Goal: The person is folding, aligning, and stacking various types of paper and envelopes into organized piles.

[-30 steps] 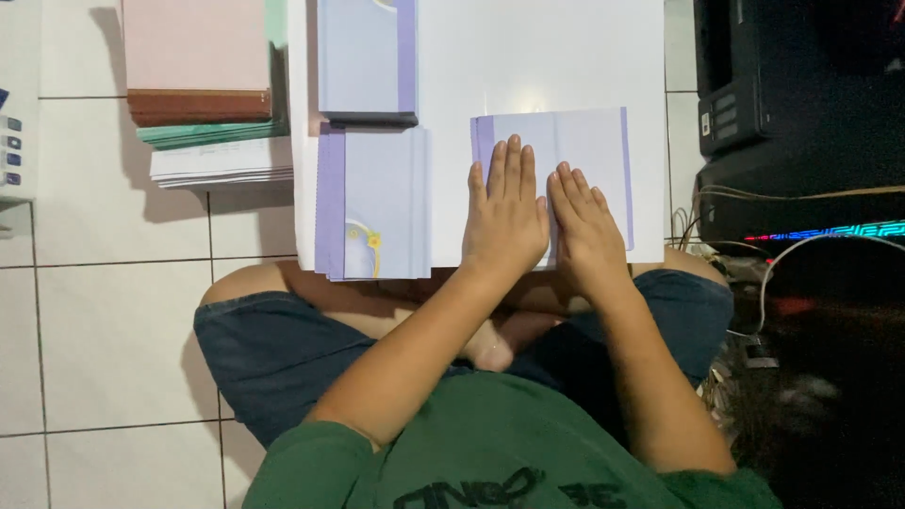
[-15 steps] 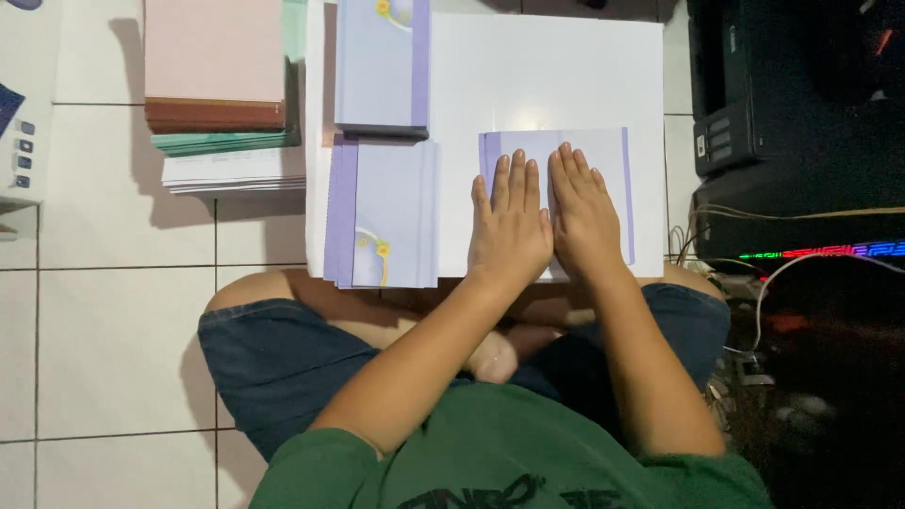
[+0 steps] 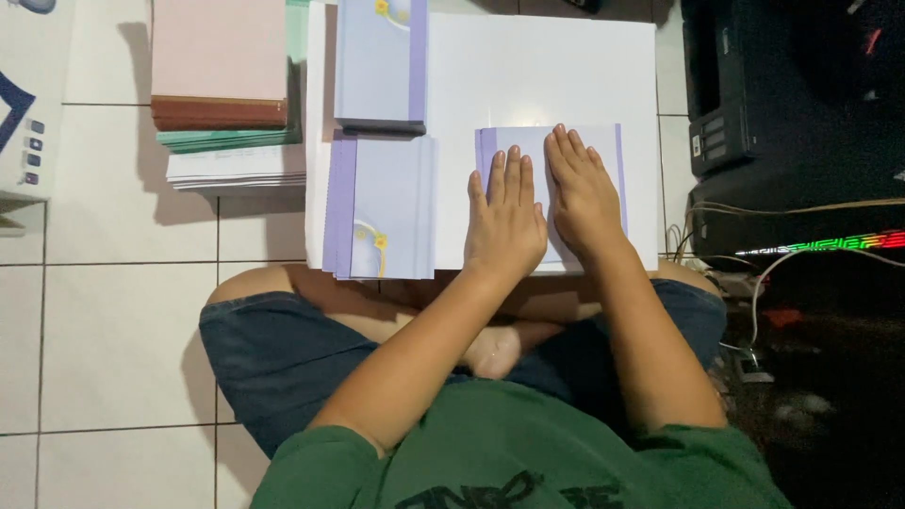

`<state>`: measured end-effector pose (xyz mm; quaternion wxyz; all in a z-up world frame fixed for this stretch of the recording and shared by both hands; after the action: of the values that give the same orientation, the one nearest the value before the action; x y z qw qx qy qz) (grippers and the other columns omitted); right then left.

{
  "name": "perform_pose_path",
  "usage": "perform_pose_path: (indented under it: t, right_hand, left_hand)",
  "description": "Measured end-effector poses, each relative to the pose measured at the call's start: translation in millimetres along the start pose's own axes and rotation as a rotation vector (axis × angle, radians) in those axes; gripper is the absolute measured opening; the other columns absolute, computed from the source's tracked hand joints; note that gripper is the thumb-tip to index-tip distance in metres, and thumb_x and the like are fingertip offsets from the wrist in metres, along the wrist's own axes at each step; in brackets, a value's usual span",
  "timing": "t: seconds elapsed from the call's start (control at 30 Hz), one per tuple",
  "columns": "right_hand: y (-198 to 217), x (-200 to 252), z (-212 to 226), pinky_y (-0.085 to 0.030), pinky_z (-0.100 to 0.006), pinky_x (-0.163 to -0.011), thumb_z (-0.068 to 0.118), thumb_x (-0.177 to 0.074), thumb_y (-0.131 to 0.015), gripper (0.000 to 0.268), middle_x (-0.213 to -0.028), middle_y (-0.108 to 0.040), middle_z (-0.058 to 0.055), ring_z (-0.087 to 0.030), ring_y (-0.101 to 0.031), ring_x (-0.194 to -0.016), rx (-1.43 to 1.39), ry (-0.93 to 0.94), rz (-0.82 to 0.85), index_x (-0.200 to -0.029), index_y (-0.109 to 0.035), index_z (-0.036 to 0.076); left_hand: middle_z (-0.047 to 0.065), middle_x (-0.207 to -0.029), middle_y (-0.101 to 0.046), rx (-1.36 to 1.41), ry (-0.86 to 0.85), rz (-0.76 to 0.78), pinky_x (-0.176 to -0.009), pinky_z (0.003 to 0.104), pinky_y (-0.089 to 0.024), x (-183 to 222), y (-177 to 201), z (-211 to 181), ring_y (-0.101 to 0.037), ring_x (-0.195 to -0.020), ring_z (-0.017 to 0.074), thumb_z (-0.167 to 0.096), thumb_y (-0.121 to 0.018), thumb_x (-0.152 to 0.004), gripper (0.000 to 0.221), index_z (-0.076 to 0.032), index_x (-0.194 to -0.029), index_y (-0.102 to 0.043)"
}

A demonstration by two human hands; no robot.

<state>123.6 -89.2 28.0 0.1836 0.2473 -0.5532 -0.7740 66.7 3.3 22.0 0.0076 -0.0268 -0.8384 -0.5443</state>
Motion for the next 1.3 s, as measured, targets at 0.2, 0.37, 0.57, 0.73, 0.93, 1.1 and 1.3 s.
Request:
perform_pose_path:
  t: [0.2, 0.37, 0.57, 0.73, 0.93, 1.1, 1.3]
  right_hand:
    - [-17.0, 65.0, -6.9, -0.022, -0.046, -0.122, 0.001, -0.093, -0.050, 0.071, -0.167, -0.035, -0.015, -0.032, -0.032, -0.152, 0.073, -0.007, 0.015, -0.162, -0.034, 0.007]
    - [-14.1, 87.3, 2.1, -0.020, -0.045, -0.123, 0.002, -0.094, -0.048, 0.070, -0.168, -0.030, -0.015, -0.031, -0.028, -0.154, 0.063, -0.053, 0.057, -0.162, -0.032, 0.005]
    - [-4.2, 106.8, 12.8, -0.021, -0.046, -0.124, 0.001, -0.090, -0.049, 0.074, -0.167, -0.031, -0.017, -0.032, -0.029, -0.153, 0.031, -0.066, 0.087, -0.162, -0.031, 0.005]
    - [5.9, 122.7, 14.5, -0.025, -0.044, -0.123, 0.000, -0.096, -0.044, 0.060, -0.163, -0.041, -0.013, -0.031, -0.038, -0.149, -0.078, -0.048, -0.018, -0.156, -0.044, 0.007]
    - [24.3, 106.7, -32.4, -0.052, -0.031, -0.098, 0.005, -0.102, -0.040, 0.039, -0.107, -0.074, 0.005, -0.018, -0.070, -0.108, -0.484, -0.207, -0.232, -0.091, -0.075, 0.019]
    - [26.3, 85.3, -40.5, -0.051, -0.031, -0.059, -0.012, -0.090, -0.036, 0.039, -0.070, -0.059, -0.003, -0.022, -0.065, -0.066, -0.678, -0.258, -0.407, -0.088, -0.069, 0.008]
    - [14.6, 88.8, -53.9, -0.053, -0.028, -0.054, -0.014, -0.090, -0.036, 0.036, -0.078, -0.061, -0.010, -0.021, -0.068, -0.068, -0.756, -0.346, -0.401, -0.089, -0.067, 0.003]
  left_hand:
    - [0.026, -0.168, -0.013, -0.040, 0.023, 0.055, -0.122, 0.064, 0.000, -5.1, -3.7, -5.1, -0.007, -0.157, 0.0406, -0.022, -0.029, -0.105, 0.061, 0.001, -0.161, -0.019]
    - [0.019, -0.169, -0.016, -0.072, -0.025, 0.048, -0.123, 0.062, 0.000, -44.9, -20.1, -10.5, -0.008, -0.157, 0.0380, -0.026, -0.033, -0.107, 0.058, -0.012, -0.163, -0.025]
    - [0.018, -0.169, -0.018, -0.046, -0.026, -0.009, -0.124, 0.059, 0.000, -69.5, -12.4, -7.2, -0.008, -0.158, 0.0352, -0.036, -0.035, -0.107, 0.059, -0.017, -0.162, -0.030]
    - [0.021, -0.167, -0.022, -0.025, -0.027, -0.069, -0.125, 0.059, -0.002, -64.9, -7.6, -8.9, -0.011, -0.158, 0.0366, -0.035, -0.037, -0.106, 0.057, -0.014, -0.160, -0.035]
    - [0.023, -0.167, -0.021, -0.081, -0.149, -0.060, -0.124, 0.060, -0.001, -42.1, -16.0, -15.5, -0.009, -0.157, 0.0365, -0.035, -0.039, -0.108, 0.053, -0.014, -0.156, -0.044]
    - [0.020, -0.161, -0.036, 0.013, -0.583, -0.256, -0.120, 0.064, -0.027, 4.5, -28.5, -29.9, -0.028, -0.152, 0.0422, -0.036, -0.070, -0.093, 0.028, -0.014, -0.108, -0.061]
    - [0.018, -0.160, -0.037, 0.056, -0.561, -0.068, -0.122, 0.060, -0.027, 12.1, -24.8, -19.1, -0.033, -0.151, 0.0408, -0.056, -0.078, -0.080, 0.050, -0.027, -0.119, -0.064]
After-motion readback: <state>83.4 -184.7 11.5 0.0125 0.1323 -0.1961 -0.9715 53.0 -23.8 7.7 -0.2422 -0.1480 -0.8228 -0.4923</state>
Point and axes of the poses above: each hand's wrist, its own x-axis away from the middle knuckle, its own y-axis out of the back of the hand, z = x × y, the point moved 7 cm from there along -x, towards the middle knuckle
